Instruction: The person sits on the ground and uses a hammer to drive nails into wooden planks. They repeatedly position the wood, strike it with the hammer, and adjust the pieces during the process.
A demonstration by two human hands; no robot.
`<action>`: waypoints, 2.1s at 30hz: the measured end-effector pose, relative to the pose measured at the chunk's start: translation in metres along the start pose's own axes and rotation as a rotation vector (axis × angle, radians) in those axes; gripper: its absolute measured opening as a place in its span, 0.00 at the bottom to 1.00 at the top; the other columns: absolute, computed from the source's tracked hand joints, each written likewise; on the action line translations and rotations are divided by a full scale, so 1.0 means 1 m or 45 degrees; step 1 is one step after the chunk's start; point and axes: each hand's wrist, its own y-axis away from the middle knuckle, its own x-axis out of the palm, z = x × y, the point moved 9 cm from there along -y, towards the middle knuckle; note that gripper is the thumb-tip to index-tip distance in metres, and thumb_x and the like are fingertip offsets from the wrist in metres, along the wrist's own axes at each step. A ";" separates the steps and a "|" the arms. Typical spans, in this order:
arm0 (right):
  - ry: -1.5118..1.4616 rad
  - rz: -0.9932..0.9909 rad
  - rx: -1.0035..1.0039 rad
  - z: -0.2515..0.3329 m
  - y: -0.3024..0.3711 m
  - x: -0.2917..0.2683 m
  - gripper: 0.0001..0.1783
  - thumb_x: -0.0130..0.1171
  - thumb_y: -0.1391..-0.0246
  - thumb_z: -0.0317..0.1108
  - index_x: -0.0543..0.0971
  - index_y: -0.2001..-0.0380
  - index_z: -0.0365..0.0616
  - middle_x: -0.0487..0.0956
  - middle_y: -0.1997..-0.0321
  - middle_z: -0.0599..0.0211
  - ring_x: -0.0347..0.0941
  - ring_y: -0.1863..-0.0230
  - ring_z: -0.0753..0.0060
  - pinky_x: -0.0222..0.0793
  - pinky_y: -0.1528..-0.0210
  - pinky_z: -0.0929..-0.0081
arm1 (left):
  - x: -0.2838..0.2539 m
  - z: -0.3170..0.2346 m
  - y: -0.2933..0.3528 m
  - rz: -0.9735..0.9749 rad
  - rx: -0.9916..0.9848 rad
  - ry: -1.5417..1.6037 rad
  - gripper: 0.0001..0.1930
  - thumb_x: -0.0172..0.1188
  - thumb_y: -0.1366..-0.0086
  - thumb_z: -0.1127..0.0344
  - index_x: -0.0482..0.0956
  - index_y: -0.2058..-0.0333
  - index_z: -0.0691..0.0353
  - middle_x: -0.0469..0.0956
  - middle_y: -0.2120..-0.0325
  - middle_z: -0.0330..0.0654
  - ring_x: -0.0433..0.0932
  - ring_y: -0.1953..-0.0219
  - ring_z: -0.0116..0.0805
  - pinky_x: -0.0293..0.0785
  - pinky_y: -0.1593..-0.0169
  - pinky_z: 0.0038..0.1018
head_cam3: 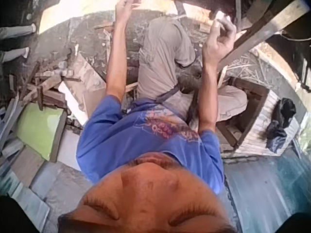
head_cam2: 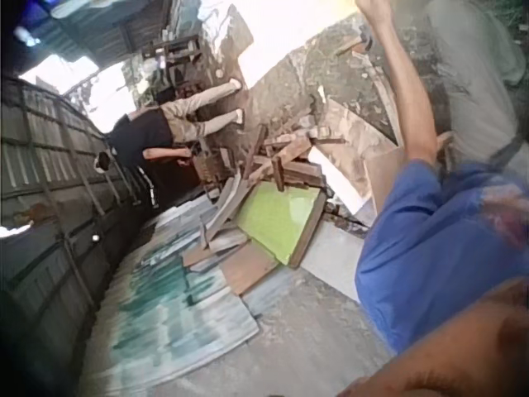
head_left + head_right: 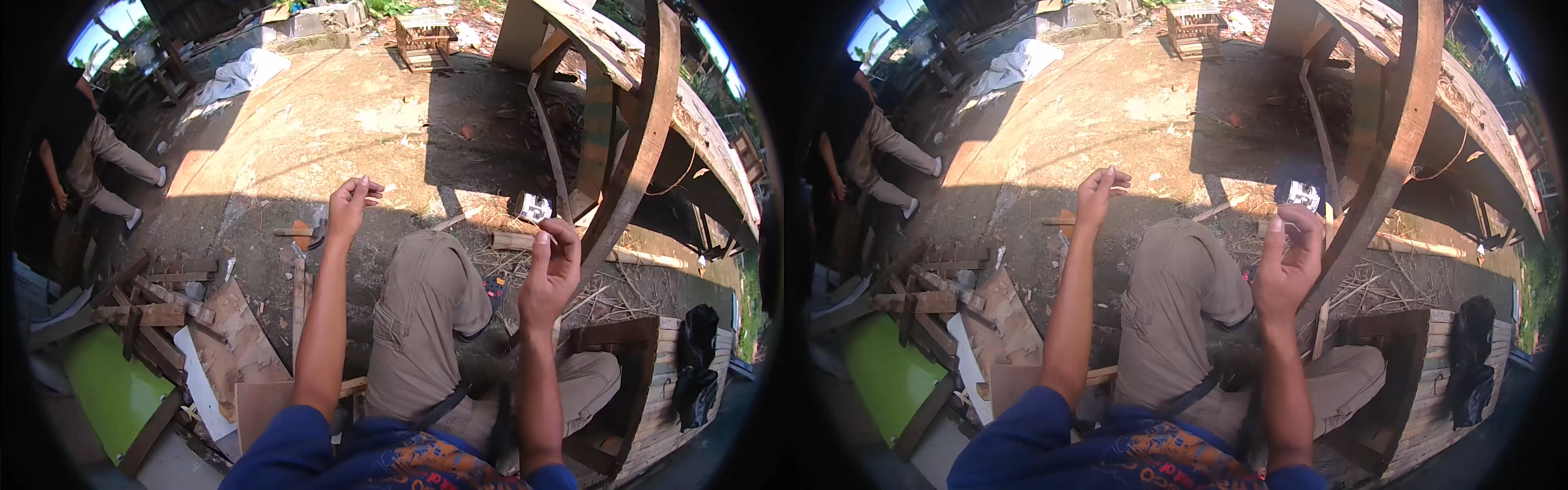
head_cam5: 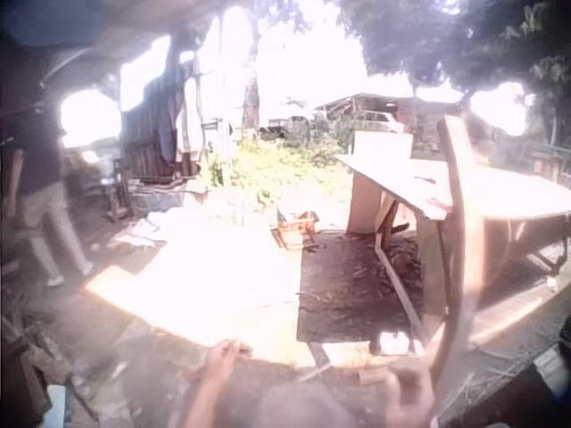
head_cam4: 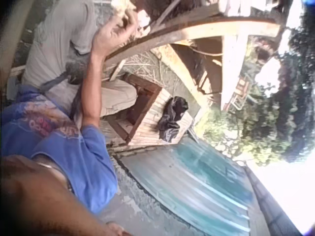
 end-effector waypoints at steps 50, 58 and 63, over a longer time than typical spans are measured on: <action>0.905 0.040 0.138 -0.019 0.068 -0.065 0.06 0.62 0.41 0.30 0.80 0.65 0.38 0.80 0.62 0.59 0.78 0.62 0.53 0.74 0.60 0.62 | -0.096 0.295 -0.116 0.247 -0.143 -1.430 0.18 0.61 0.34 0.56 0.84 0.67 0.70 0.83 0.69 0.58 0.83 0.63 0.54 0.75 0.56 0.43; 0.535 -0.292 0.067 0.001 0.072 -0.094 0.06 0.61 0.41 0.28 0.80 0.62 0.36 0.80 0.63 0.57 0.80 0.64 0.62 0.75 0.61 0.70 | 0.155 0.092 -0.035 0.591 -0.324 -0.228 0.13 0.57 0.29 0.62 0.78 0.72 0.63 0.71 0.83 0.34 0.69 0.79 0.21 0.67 0.71 0.18; 0.475 -0.398 0.119 0.006 0.072 -0.104 0.40 0.68 0.44 0.44 0.65 0.37 0.32 0.68 0.37 0.44 0.66 0.35 0.47 0.62 0.34 0.58 | 0.284 -0.103 0.096 1.014 -0.282 0.337 0.09 0.55 0.27 0.63 0.76 0.64 0.63 0.75 0.74 0.35 0.69 0.77 0.21 0.73 0.68 0.23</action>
